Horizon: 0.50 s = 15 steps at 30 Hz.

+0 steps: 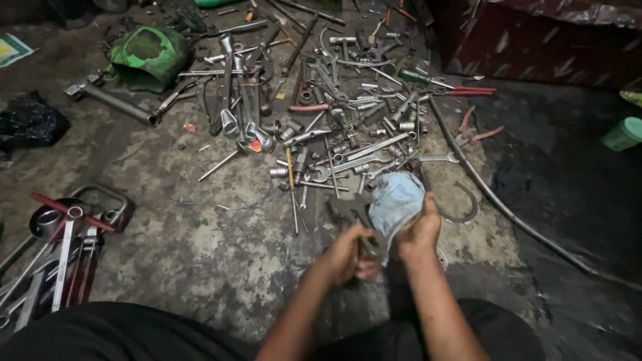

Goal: The person wipes several metal tools, including wrenches and sockets, with a blue cloth while sitting on a workshop floor.

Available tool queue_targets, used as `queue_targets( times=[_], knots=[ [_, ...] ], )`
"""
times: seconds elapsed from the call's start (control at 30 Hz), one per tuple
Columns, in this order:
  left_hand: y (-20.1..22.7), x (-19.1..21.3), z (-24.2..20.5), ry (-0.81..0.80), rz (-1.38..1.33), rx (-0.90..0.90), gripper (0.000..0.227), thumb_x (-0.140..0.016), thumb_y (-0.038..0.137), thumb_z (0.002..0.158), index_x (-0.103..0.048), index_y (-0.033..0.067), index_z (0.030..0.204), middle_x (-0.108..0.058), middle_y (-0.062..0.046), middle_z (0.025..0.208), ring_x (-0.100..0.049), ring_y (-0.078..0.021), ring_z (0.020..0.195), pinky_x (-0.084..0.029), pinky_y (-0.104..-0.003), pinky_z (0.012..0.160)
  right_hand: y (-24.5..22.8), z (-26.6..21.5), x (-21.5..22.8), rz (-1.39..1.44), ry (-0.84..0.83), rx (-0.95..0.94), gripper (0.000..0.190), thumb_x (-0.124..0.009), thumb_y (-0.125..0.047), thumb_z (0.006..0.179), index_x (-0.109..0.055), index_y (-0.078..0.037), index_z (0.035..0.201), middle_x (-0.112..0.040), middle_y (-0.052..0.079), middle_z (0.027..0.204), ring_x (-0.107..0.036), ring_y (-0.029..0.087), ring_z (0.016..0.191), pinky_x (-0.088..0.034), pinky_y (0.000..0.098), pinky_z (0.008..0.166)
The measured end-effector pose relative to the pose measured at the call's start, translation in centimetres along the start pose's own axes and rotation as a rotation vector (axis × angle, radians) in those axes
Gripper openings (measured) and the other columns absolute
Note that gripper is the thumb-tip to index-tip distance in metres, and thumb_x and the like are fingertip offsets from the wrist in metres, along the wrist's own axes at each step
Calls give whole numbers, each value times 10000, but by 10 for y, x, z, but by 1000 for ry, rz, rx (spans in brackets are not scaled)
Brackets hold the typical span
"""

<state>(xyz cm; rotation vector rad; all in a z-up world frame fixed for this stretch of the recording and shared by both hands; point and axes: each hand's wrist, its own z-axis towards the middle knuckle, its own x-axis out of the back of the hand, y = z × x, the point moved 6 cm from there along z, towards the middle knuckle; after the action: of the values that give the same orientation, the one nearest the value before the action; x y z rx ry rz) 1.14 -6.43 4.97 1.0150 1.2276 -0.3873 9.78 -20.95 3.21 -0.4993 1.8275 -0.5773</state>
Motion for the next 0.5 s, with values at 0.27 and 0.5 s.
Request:
queue_targets(
  times=[0.27,0.5],
  knots=[
    [4,-8,-3,213,448,47,269,-528,245,1026,-616,-6,1068,-532,-40,746,-571,-175,657,-604,-412,660,-20,-10,-8,63,36,174,521,-434,-431,1062,-566,-18,1351,-647,130,1343,-627,294,1233,-457,446,1128],
    [5,-4,-11,281,487,141,922,-185,886,858,-563,45,859,-330,8,496,-325,-139,349,-372,-333,407,-27,-26,-25,9,55,304,488,-489,-396,1021,-584,-9,1304,-677,97,1288,-642,241,1203,-458,400,1094]
  ],
)
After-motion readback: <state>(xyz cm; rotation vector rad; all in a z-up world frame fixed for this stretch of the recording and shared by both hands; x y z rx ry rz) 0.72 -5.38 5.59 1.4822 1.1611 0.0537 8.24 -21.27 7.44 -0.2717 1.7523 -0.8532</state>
